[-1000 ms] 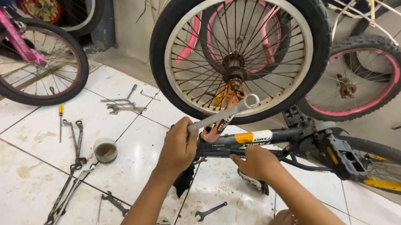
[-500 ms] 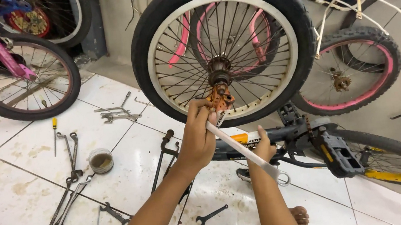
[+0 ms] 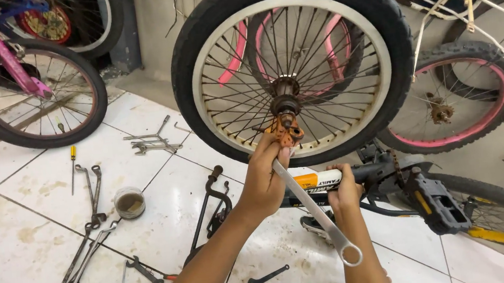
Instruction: The person works on a bicycle wheel hub while sitting on the floor. They handle small hub parts from a pink tray, thread components onto the hub axle by hand, tighten the hub nut with a combination wrench, and wipe parts with a black cloth.
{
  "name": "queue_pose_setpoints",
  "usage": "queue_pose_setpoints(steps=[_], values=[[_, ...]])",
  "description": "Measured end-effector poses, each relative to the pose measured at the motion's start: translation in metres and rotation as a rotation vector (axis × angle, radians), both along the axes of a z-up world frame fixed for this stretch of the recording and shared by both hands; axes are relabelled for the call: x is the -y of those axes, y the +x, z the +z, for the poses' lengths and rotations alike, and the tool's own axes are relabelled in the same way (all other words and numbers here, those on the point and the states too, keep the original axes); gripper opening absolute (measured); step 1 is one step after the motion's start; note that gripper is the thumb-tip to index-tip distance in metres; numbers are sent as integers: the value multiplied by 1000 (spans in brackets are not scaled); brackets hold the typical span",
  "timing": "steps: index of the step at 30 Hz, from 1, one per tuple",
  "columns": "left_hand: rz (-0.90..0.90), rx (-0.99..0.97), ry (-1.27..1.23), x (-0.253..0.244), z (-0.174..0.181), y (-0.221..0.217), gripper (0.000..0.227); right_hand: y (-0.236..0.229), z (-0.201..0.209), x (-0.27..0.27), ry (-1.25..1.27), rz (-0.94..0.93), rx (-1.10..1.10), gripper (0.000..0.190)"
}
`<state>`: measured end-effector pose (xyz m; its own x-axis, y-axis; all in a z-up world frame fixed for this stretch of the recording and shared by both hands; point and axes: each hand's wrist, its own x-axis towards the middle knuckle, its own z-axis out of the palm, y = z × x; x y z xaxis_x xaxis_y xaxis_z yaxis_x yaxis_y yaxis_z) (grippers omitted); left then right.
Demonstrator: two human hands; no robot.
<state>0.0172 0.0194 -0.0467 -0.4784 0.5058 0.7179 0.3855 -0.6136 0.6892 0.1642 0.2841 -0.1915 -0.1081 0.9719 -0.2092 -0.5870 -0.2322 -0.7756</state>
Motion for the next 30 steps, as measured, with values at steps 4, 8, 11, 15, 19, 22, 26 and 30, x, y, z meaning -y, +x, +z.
queue_pose_setpoints(steps=[4, 8, 11, 15, 19, 22, 26, 30], values=[[33, -58, 101, 7, 5, 0, 24, -22, 9, -17, 20, 73, 17, 38], [30, 63, 44, 7, 1, 8, 26, -35, -14, -52, 190, 191, 26, 51], [45, 68, 48, 8, 3, 3, 26, -46, -38, -92, 249, 396, -31, 36], [78, 31, 71, 7, -3, 4, 27, -48, -71, -139, 146, 626, -181, 29], [-22, 163, -44, 4, -4, 8, 27, -65, -75, -146, 150, 687, -205, 26], [51, 70, 42, 4, -6, 7, 28, -60, -66, -131, 103, 571, -64, 28], [13, 68, 57, 8, -4, 5, 29, -73, -28, -55, 244, 229, 33, 36], [72, 59, 43, 16, -2, -7, 31, -99, -3, 51, 389, -335, 445, 37]])
